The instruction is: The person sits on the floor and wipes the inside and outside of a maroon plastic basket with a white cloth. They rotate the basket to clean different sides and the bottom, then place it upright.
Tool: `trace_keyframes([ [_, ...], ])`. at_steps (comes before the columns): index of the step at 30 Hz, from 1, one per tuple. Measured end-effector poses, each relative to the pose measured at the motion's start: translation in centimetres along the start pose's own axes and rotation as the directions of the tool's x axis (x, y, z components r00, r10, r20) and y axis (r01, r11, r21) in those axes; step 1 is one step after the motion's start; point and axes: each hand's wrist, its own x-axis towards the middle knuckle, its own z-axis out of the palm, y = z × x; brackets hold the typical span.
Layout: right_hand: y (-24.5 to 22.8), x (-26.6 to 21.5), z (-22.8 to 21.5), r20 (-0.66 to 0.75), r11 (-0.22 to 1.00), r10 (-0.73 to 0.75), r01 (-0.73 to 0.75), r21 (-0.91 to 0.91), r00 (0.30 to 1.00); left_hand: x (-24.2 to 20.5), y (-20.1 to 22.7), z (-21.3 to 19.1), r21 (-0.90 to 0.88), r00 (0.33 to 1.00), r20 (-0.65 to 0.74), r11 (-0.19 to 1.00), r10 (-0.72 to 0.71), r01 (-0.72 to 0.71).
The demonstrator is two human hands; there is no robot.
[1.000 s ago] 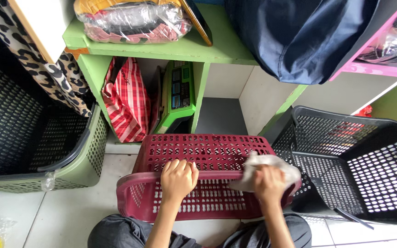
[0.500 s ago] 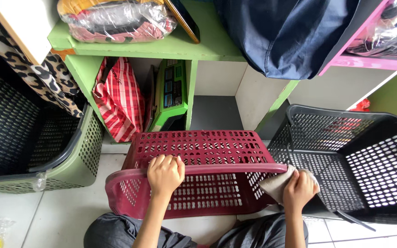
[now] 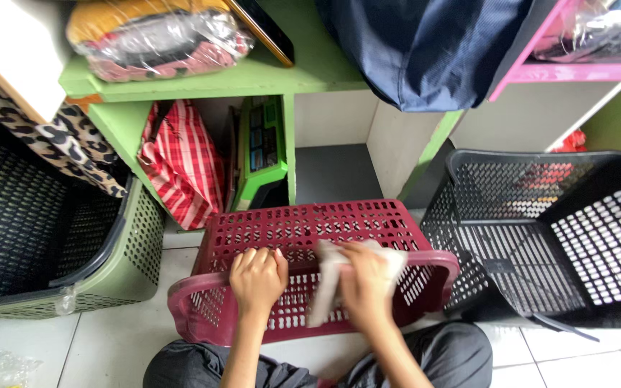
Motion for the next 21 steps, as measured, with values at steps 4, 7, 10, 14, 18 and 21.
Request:
trace_keyframes([
  [4,-3.9,1.0,5.6,0.001,0.946,-0.109,0.104,-0.306,0.994,0.0,-0.2,0.0,0.019,0.999,0.035,1.0,0.009,-0.01],
  [7,-2.3,1.1,5.6,0.003,0.956,-0.134,0.13,-0.264,0.991,0.2,-0.2,-0.2,0.009,0.998,0.033,0.999,0.048,-0.048],
  [10,0.8,0.0,4.6,-0.002,0.938,-0.229,0.22,-0.269,0.974,0.1,0.0,-0.2,-0.019,0.994,0.069,0.996,0.09,-0.089],
  [14,6.1,-0.5,1.2,-0.057,0.912,-0.087,0.056,-0.406,0.995,-0.2,0.0,-0.3,-0.01,0.992,0.094,0.996,0.088,-0.087],
  [18,9.5,0.2,-3.4,-0.173,0.89,-0.028,-0.054,-0.453,0.985,0.2,0.8,0.2,-0.013,0.994,0.048,0.995,0.095,-0.095],
  [21,9.0,0.1,-4.0,-0.192,0.888,-0.015,-0.076,-0.454,0.981,0.2,0.9,0.3,0.034,0.997,0.043,0.997,0.068,-0.07],
])
